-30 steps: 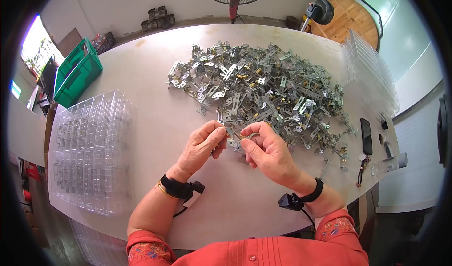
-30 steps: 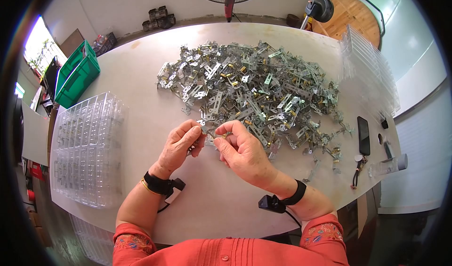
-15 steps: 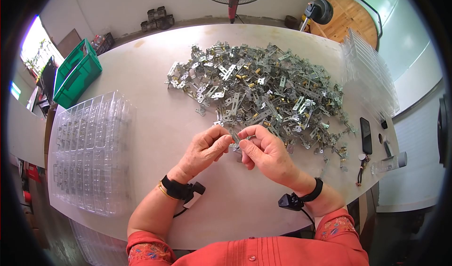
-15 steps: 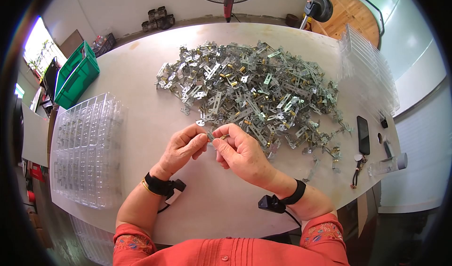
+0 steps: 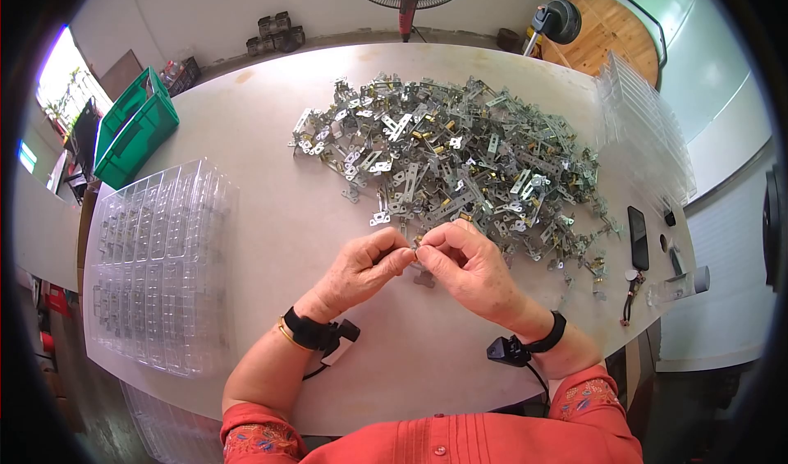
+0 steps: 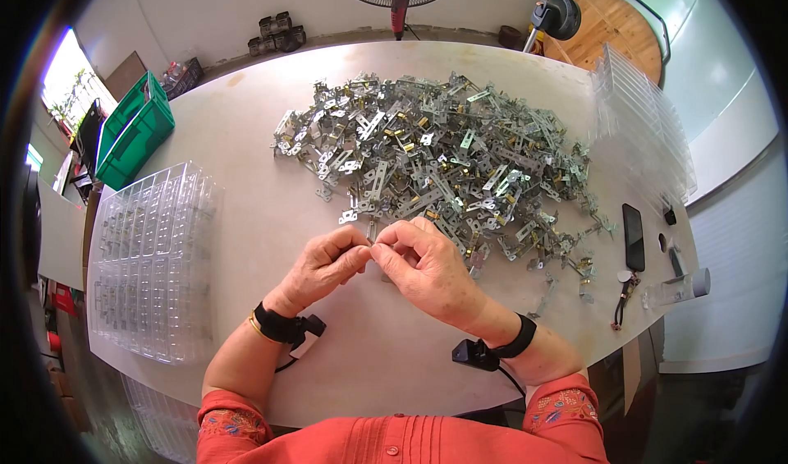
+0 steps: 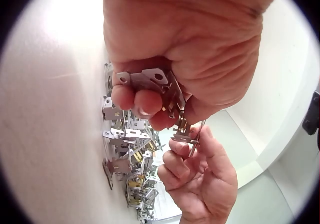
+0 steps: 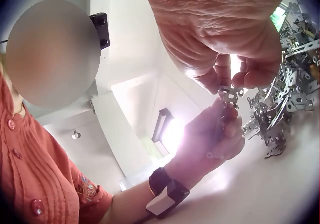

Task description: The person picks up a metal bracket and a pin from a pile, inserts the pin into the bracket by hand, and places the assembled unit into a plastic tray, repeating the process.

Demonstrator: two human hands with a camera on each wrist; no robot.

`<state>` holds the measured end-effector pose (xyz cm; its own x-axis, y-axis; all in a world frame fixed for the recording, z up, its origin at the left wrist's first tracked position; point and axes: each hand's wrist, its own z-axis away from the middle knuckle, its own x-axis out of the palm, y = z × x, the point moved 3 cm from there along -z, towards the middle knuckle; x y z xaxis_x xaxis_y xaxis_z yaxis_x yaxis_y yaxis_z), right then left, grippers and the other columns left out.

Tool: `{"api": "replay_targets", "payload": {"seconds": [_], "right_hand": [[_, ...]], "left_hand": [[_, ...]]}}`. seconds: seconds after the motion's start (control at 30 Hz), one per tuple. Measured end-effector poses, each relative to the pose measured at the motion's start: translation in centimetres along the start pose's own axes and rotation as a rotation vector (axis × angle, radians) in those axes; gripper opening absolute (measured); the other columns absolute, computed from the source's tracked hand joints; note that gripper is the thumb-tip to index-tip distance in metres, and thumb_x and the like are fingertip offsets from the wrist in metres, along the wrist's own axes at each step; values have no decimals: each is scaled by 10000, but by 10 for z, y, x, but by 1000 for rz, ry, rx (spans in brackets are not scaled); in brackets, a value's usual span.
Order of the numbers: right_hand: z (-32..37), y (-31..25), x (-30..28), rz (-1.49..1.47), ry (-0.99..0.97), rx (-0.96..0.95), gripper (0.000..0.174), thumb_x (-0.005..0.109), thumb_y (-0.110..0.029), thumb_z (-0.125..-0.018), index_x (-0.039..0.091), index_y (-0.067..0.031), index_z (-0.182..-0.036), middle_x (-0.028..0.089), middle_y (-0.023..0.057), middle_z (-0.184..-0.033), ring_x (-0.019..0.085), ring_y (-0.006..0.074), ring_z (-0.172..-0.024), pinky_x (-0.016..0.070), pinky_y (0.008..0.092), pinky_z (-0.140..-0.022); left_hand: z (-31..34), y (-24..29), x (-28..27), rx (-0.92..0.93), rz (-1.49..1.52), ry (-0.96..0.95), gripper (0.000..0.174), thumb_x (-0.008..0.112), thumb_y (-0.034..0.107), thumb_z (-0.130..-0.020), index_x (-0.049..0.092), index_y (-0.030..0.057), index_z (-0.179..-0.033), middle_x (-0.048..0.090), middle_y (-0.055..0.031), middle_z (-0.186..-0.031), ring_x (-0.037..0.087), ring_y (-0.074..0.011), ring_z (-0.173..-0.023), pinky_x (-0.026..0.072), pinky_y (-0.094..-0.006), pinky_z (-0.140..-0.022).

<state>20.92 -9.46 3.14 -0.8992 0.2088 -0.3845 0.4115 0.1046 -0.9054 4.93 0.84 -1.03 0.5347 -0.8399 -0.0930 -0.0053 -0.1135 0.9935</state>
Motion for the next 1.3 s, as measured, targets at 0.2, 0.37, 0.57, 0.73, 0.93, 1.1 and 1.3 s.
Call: {"api": "replay_targets", "payload": {"seconds": [0.2,0.37,0.57,0.73,0.93,1.1,1.3], "right_hand": [[-1,1,-2,-272,112,-10,89,623,-154,-1009,622,-66,-1008,553,-30,-835,495,29,-668,416,204,-591],[-1,-10,-5,-414,51,165,119,581,-192,-1038,603,-75,-1029,578,-52,-751,505,13,-647,406,187,-559],[-1,-3,1,-357,-34,207,129,582,-196,-1038,603,-69,-1040,585,-51,-763,522,20,-651,418,193,-564],[-1,-2,4,-346,-29,250,113,587,-159,-1029,612,-55,-1063,613,-41,-814,534,22,-684,430,200,-583],[-1,-1,3,-293,-30,234,116,590,-143,-1018,614,-39,-1063,623,-33,-826,526,28,-686,432,208,-583],[-1,0,3,-239,-14,220,119,592,-140,-1013,615,-30,-1052,616,-29,-784,515,32,-660,428,217,-569],[0,-1,2,-187,4,203,126,589,-141,-1011,614,-20,-1035,624,-12,-767,527,40,-649,433,229,-565]], "left_hand": [[0,0,3,-103,207,-12,277,571,309,-1039,615,44,-970,572,-2,-741,486,-63,-603,388,-220,-527],[-2,-4,-7,-155,522,87,301,532,318,-1046,595,37,-959,551,-30,-698,456,-103,-535,355,-245,-495],[-3,-5,-8,-135,644,133,301,511,313,-1052,568,39,-939,512,-35,-638,440,-125,-507,352,-270,-491],[-3,-3,-9,-114,619,99,299,506,311,-1057,567,39,-947,514,-31,-656,448,-123,-522,355,-267,-496],[-2,-10,-9,-85,635,99,277,520,295,-1063,614,48,-980,563,-9,-716,464,-89,-551,344,-228,-499],[-1,-11,-11,-69,551,101,267,525,296,-1062,610,58,-977,574,1,-731,481,-79,-570,350,-216,-507],[0,-6,-13,-21,444,91,270,528,301,-1061,601,55,-979,580,3,-766,508,-66,-631,388,-210,-538]]}}
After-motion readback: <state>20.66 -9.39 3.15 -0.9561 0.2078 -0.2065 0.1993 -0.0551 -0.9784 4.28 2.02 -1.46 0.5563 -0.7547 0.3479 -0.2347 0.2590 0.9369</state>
